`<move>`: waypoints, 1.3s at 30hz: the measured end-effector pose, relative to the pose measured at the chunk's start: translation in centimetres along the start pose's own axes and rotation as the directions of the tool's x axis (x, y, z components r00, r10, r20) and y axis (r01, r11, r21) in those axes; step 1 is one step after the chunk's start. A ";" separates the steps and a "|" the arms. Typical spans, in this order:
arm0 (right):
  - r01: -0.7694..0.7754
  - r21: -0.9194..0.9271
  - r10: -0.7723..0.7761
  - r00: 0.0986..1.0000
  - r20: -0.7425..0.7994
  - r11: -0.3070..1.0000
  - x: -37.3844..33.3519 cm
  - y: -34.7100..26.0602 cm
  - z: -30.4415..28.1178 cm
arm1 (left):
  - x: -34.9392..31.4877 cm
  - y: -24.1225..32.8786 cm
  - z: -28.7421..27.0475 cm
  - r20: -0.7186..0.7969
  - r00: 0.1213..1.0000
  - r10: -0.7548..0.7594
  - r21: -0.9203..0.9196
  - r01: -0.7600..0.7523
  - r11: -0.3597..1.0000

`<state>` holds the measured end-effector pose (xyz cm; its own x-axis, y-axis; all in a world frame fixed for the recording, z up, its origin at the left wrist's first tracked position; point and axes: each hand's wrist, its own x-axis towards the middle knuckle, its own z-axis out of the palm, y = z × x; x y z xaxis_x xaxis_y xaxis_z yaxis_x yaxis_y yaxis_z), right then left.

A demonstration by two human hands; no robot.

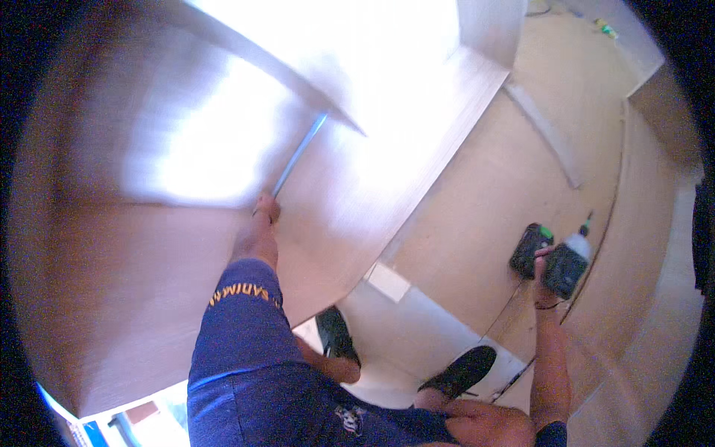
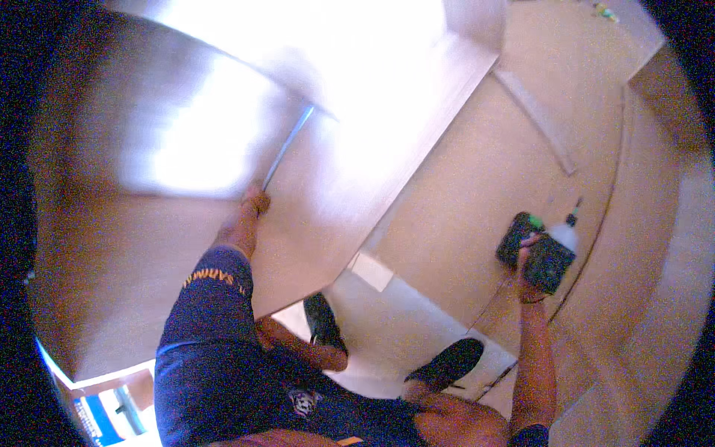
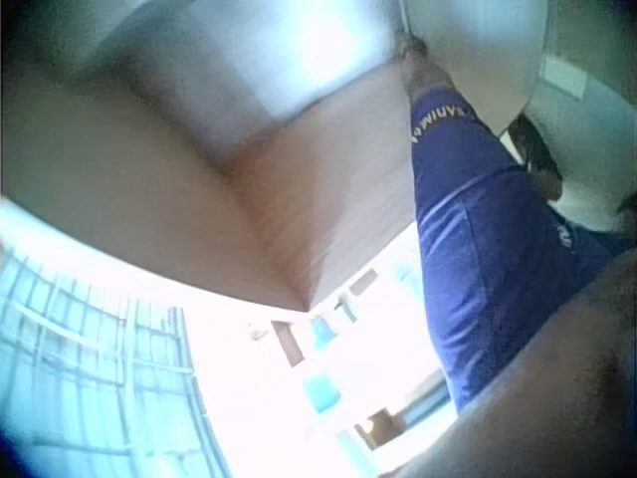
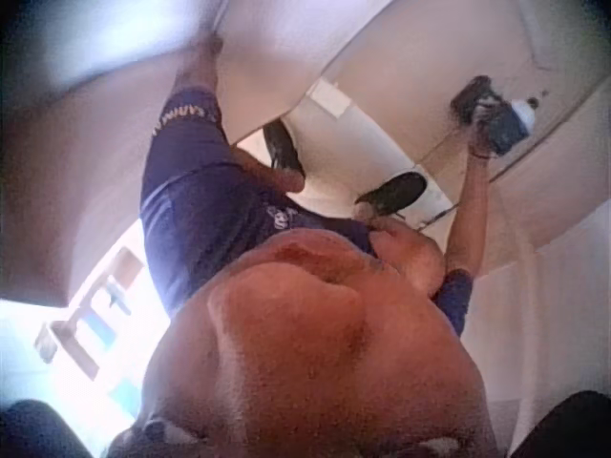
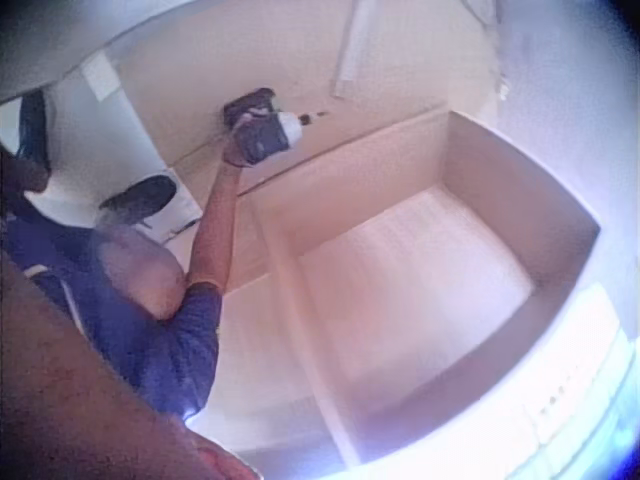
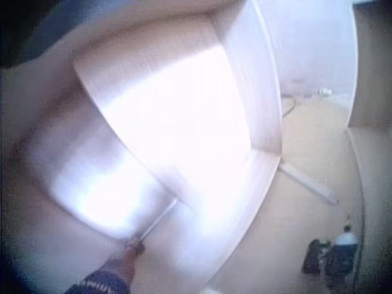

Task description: The person aligns a white strip against the edge of a wooden cabinet, marks a position with a pencil, and uses an angle grinder to cut the strip while sitting on the floor.

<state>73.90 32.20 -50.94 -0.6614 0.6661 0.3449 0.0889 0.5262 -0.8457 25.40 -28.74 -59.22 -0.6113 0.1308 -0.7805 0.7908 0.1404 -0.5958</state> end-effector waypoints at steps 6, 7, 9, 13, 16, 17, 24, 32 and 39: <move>-0.173 0.199 0.158 0.983 0.093 0.965 -0.8 2.0 1.0 | 0.4 0.3 2.0 0.160 0.936 -0.312 -0.120 0.332 0.935; -0.161 0.166 0.147 0.984 0.096 0.973 -1.0 2.6 0.9 | 0.2 2.6 0.5 0.094 0.962 -0.257 -0.218 0.272 0.937; -0.146 0.165 0.125 0.984 0.130 0.976 -2.0 3.2 2.5 | -3.3 7.1 0.4 -0.040 0.982 -0.182 -0.242 0.168 0.956; -0.139 0.075 0.129 0.984 0.125 0.987 -3.4 7.0 0.1 | -8.3 13.5 -16.0 0.063 0.887 -0.458 -0.885 0.262 0.385; -0.142 0.236 0.097 0.976 0.193 0.961 -2.8 7.4 1.0 | -12.2 11.4 -21.2 0.066 0.849 -0.524 -0.957 0.202 0.208; -0.023 -0.271 0.072 0.982 0.173 0.962 -3.3 6.5 0.7 | -13.3 11.0 -23.6 -0.006 0.851 -0.524 -0.960 0.143 0.242; -0.352 -0.334 0.476 0.759 0.444 0.874 1.5 -6.9 -3.0 | -12.8 13.0 -27.1 -0.464 0.766 -0.444 -0.864 -0.281 0.418; 0.066 -0.834 0.775 0.337 0.535 0.548 3.7 -17.7 -8.4 | -19.4 21.9 -29.1 -0.422 0.752 -0.506 -0.895 -0.433 0.105; 0.082 -0.919 0.398 0.883 0.247 0.387 6.9 -48.4 -16.1 | -27.2 23.2 -28.4 -0.360 0.781 -0.510 -0.862 -0.487 -0.138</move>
<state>77.01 19.85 -1.06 -0.7327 0.6674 -0.1330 0.6640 0.7440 0.0755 59.46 -1.20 -46.43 -0.8923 0.3838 -0.2377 0.1615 0.7630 0.6259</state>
